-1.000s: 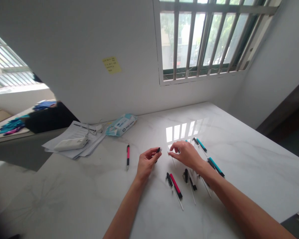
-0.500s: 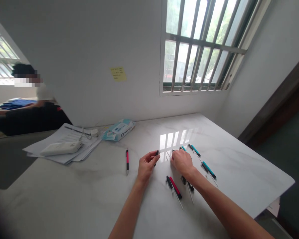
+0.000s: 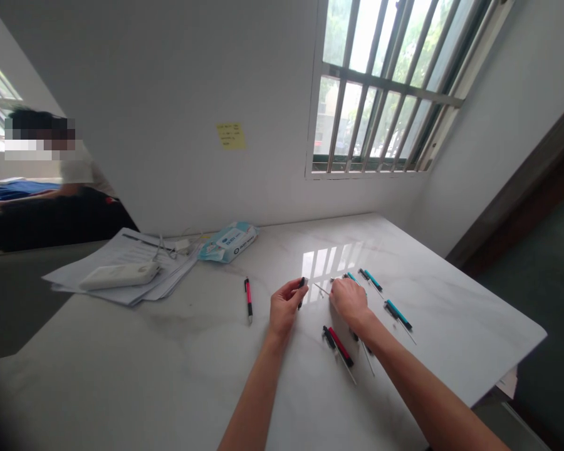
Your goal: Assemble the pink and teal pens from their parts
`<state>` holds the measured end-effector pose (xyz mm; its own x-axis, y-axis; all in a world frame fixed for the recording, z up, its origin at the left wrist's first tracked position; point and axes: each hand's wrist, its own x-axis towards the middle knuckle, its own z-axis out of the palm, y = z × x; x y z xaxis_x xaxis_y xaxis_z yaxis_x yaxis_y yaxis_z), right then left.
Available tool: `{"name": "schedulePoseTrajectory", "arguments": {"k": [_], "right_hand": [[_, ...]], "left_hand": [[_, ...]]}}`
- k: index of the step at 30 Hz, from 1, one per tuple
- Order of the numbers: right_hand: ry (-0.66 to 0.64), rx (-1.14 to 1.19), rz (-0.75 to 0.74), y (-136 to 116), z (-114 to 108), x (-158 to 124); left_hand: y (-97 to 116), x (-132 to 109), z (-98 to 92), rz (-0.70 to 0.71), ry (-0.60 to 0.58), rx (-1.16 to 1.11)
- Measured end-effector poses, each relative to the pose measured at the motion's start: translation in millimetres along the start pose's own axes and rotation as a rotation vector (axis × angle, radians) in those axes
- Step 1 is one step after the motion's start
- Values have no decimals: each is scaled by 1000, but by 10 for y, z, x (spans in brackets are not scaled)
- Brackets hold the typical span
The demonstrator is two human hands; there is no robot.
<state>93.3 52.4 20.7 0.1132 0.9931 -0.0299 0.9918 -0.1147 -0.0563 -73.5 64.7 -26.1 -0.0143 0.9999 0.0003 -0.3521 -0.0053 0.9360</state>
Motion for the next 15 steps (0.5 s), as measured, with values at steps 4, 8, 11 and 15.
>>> {"name": "schedulePoseTrajectory", "arguments": {"k": [4, 8, 11, 15], "right_hand": [[54, 101, 6, 49, 32, 74], [164, 509, -100, 157, -41, 132], [134, 885, -229, 160, -130, 163], [110, 1248, -311, 87, -168, 255]], "left_hand": [[8, 7, -10, -13, 10, -26], [-12, 17, -14, -9, 1, 0], [-32, 22, -17, -1, -15, 32], [-42, 28, -22, -13, -23, 39]]}}
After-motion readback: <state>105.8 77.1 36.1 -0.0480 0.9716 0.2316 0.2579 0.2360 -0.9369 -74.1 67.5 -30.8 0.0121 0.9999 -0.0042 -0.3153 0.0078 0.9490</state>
